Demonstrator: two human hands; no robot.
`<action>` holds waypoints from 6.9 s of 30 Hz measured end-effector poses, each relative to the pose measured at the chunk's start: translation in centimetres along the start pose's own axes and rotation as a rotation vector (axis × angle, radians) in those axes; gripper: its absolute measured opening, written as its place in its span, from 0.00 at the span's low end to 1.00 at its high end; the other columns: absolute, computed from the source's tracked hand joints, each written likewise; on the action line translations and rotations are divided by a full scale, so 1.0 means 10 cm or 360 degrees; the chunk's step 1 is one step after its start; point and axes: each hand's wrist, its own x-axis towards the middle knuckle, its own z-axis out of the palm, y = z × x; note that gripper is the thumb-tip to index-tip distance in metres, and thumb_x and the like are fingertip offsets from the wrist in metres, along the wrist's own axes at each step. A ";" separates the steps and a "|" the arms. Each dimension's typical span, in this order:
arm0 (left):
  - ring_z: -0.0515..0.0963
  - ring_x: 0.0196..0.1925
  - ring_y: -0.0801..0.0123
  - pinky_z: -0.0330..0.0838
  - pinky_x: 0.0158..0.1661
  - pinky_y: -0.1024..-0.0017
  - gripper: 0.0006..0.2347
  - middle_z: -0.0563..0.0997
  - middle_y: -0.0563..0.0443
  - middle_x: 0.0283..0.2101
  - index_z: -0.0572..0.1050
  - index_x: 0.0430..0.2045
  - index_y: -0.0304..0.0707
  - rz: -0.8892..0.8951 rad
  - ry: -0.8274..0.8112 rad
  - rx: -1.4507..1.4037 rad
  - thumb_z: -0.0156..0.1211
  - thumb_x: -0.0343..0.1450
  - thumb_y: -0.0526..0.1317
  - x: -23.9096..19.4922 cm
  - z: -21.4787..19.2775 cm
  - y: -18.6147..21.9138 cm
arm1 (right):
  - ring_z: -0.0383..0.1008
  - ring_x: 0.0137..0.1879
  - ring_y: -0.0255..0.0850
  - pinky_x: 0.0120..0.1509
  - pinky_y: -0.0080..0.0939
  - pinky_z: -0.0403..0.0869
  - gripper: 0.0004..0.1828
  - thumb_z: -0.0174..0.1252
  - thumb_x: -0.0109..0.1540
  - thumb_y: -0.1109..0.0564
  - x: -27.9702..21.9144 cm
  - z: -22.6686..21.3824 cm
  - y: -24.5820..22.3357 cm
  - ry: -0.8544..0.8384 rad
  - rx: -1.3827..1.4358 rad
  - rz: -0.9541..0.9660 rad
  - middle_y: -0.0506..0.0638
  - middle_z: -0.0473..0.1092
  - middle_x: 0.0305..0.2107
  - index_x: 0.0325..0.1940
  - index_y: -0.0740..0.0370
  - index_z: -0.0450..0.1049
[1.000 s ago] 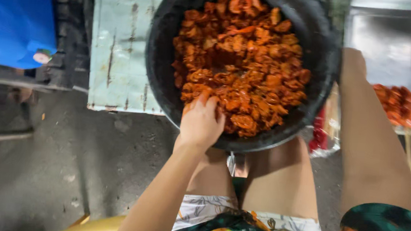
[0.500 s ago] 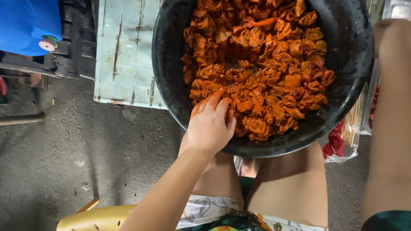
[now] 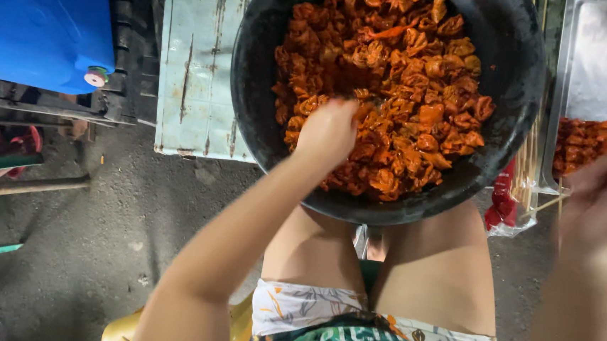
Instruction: The person skewers pieces of marinated food from a large black bowl onto wooden sticks by hand and places the finished skewers onto a metal tray.
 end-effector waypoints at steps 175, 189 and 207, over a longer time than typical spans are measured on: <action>0.84 0.43 0.59 0.75 0.46 0.66 0.09 0.86 0.44 0.40 0.83 0.35 0.34 -0.0230 -0.0347 -0.0544 0.65 0.66 0.37 0.84 0.02 -0.36 | 0.71 0.42 0.28 0.50 0.27 0.70 0.10 0.54 0.75 0.62 -0.94 1.12 -0.37 -0.0700 -0.0225 0.0383 0.46 0.72 0.37 0.56 0.72 0.74; 0.81 0.47 0.67 0.77 0.43 0.67 0.13 0.80 0.48 0.46 0.72 0.53 0.36 -0.0430 -0.0367 -0.2457 0.62 0.75 0.37 0.11 -0.55 -0.20 | 0.73 0.37 0.27 0.38 0.28 0.68 0.10 0.59 0.69 0.59 -0.92 1.15 -0.56 -0.0852 -0.0811 0.0394 0.44 0.76 0.30 0.54 0.62 0.79; 0.84 0.46 0.66 0.80 0.47 0.69 0.08 0.83 0.47 0.43 0.74 0.46 0.33 -0.0245 -0.0080 -0.2483 0.62 0.76 0.34 -0.07 -0.54 0.04 | 0.75 0.36 0.28 0.39 0.29 0.70 0.10 0.61 0.69 0.58 -0.96 1.19 -0.61 -0.0840 -0.0872 0.0342 0.46 0.77 0.30 0.54 0.61 0.80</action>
